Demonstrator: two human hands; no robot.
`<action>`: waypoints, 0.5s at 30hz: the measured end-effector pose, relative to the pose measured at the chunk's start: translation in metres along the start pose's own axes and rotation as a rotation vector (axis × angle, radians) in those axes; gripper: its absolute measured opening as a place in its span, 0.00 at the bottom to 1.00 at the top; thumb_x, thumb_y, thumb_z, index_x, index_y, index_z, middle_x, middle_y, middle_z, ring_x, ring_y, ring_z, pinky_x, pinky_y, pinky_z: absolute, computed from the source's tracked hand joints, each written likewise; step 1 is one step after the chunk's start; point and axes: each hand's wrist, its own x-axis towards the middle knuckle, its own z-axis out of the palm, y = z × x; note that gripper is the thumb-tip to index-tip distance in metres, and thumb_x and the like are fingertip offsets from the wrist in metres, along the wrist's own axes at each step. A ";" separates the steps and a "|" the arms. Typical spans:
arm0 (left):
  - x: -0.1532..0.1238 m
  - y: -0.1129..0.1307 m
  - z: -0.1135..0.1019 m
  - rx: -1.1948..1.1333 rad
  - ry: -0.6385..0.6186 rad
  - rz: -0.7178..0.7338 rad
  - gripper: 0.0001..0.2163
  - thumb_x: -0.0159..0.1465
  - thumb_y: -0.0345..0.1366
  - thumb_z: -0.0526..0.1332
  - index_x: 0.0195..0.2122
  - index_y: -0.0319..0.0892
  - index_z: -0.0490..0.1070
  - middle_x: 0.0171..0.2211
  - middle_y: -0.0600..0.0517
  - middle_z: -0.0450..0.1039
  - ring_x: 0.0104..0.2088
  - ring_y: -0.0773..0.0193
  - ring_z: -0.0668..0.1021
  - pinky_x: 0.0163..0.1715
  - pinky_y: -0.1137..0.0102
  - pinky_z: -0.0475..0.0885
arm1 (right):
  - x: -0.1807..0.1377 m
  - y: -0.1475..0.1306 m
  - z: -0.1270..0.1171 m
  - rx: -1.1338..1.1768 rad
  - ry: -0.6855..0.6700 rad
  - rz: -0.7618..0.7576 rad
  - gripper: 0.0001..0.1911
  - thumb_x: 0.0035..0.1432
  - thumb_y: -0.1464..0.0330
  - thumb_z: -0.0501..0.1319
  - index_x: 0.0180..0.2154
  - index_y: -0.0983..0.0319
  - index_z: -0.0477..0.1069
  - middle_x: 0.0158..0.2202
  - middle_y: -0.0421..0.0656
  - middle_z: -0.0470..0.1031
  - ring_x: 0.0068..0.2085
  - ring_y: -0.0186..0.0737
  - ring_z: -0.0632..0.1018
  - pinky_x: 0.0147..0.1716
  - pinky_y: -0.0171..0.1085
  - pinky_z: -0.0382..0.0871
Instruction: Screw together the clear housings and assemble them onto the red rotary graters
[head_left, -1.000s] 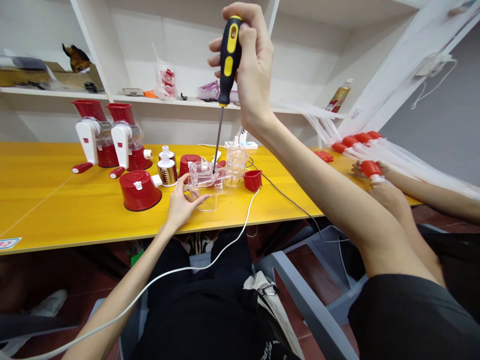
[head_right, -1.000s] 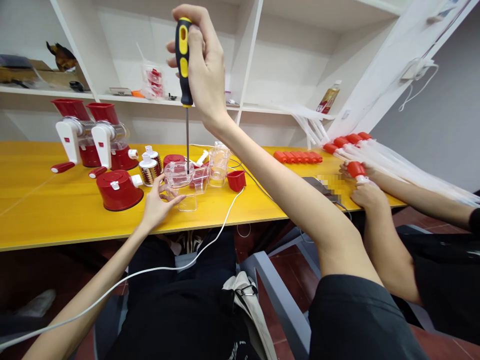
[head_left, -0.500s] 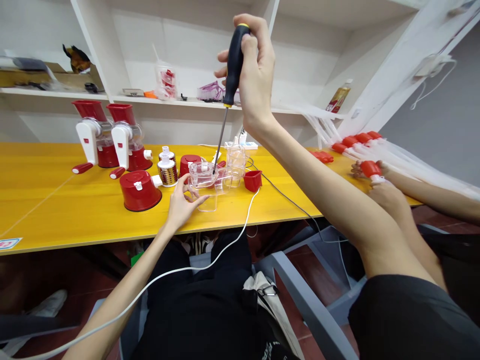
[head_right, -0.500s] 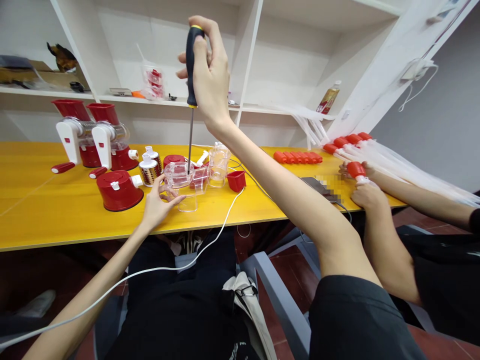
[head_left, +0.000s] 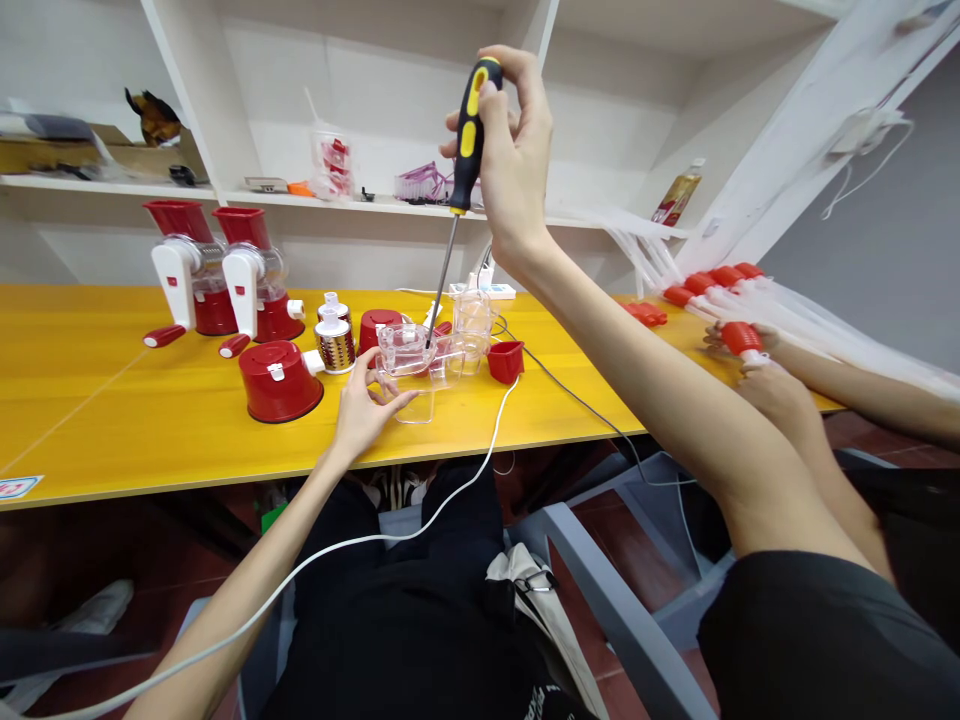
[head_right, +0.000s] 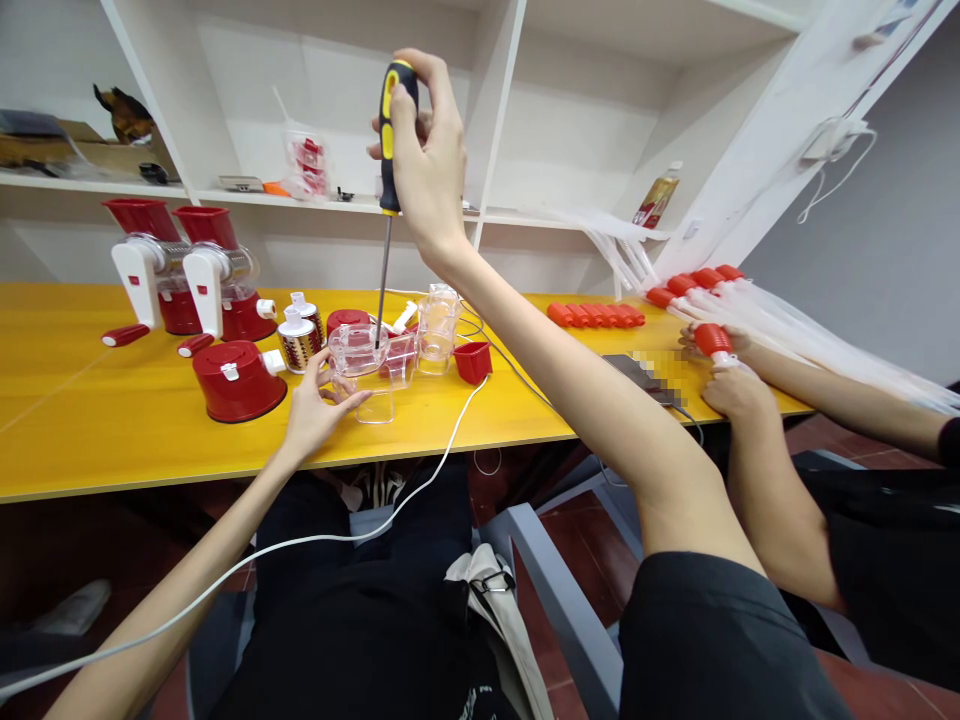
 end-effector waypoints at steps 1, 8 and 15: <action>0.000 0.000 0.000 0.001 0.000 0.000 0.38 0.54 0.53 0.73 0.60 0.42 0.62 0.28 0.55 0.75 0.31 0.61 0.80 0.30 0.70 0.75 | 0.000 -0.001 0.002 0.022 -0.008 -0.002 0.08 0.71 0.67 0.40 0.48 0.52 0.54 0.37 0.40 0.71 0.36 0.34 0.77 0.34 0.32 0.73; 0.000 0.002 0.001 0.004 -0.007 -0.007 0.37 0.54 0.54 0.73 0.61 0.44 0.63 0.28 0.56 0.75 0.31 0.60 0.80 0.30 0.69 0.75 | -0.009 -0.014 0.007 0.070 -0.085 -0.154 0.05 0.72 0.64 0.49 0.48 0.53 0.55 0.39 0.40 0.67 0.38 0.34 0.74 0.38 0.32 0.75; 0.006 -0.005 -0.014 -0.013 -0.092 -0.083 0.41 0.52 0.52 0.74 0.64 0.41 0.64 0.36 0.49 0.82 0.37 0.58 0.82 0.34 0.67 0.75 | -0.011 -0.030 0.001 0.107 -0.127 -0.166 0.07 0.69 0.71 0.58 0.45 0.57 0.61 0.40 0.40 0.68 0.34 0.31 0.73 0.35 0.30 0.78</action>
